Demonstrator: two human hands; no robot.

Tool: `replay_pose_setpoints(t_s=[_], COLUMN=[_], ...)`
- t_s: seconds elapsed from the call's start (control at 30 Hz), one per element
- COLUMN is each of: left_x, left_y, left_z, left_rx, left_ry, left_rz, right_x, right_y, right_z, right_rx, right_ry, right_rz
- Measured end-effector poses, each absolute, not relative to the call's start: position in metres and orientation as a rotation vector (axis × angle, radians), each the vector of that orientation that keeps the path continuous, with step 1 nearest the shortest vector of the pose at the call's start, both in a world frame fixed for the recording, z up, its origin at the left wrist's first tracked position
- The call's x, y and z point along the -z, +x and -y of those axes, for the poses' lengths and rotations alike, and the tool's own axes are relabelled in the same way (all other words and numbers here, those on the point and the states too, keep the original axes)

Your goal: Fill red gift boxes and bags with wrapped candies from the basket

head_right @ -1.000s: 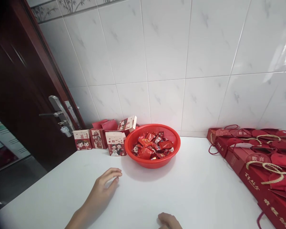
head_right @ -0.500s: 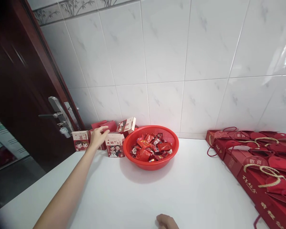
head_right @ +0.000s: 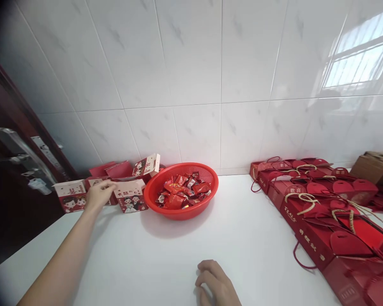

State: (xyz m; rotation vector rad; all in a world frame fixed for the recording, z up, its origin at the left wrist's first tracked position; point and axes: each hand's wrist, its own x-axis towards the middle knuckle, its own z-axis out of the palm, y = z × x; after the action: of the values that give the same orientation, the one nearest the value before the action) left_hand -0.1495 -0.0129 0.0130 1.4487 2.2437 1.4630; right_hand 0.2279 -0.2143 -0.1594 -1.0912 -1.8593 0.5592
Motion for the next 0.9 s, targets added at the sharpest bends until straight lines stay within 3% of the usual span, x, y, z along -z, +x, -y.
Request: replay_pose_setpoints(t_s=[0.1, 0.23, 0.53, 0.7, 0.9], left_x=[-0.023, -0.045, -0.054, -0.029, -0.014], left_y=[-0.151, -0.138, -0.033, 0.000, 0.003], left_z=[0.028, 0.063, 0.122, 0.122, 0.115], left_rx=[-1.737, -1.935, -1.043, -0.999, -0.982], left_ry=[1.469, 1.657, 2.116, 2.163, 2.129], left_rz=[-2.137, -1.607, -0.904, -0.749, -0.764], right_x=[0.147, 0.130, 0.071, 0.044, 0.044], right_y=[0.237, 0.244, 0.241, 0.227, 0.214], right_z=[0.209, 0.203, 0.186, 0.179, 0.165], right_rx=[-0.578, -0.558, -0.812, -0.945, -0.861], right_ry=[-1.045, -1.060, -0.986, -0.840, -0.900], right_rz=[1.864, 1.805, 1.706, 1.671, 1.632])
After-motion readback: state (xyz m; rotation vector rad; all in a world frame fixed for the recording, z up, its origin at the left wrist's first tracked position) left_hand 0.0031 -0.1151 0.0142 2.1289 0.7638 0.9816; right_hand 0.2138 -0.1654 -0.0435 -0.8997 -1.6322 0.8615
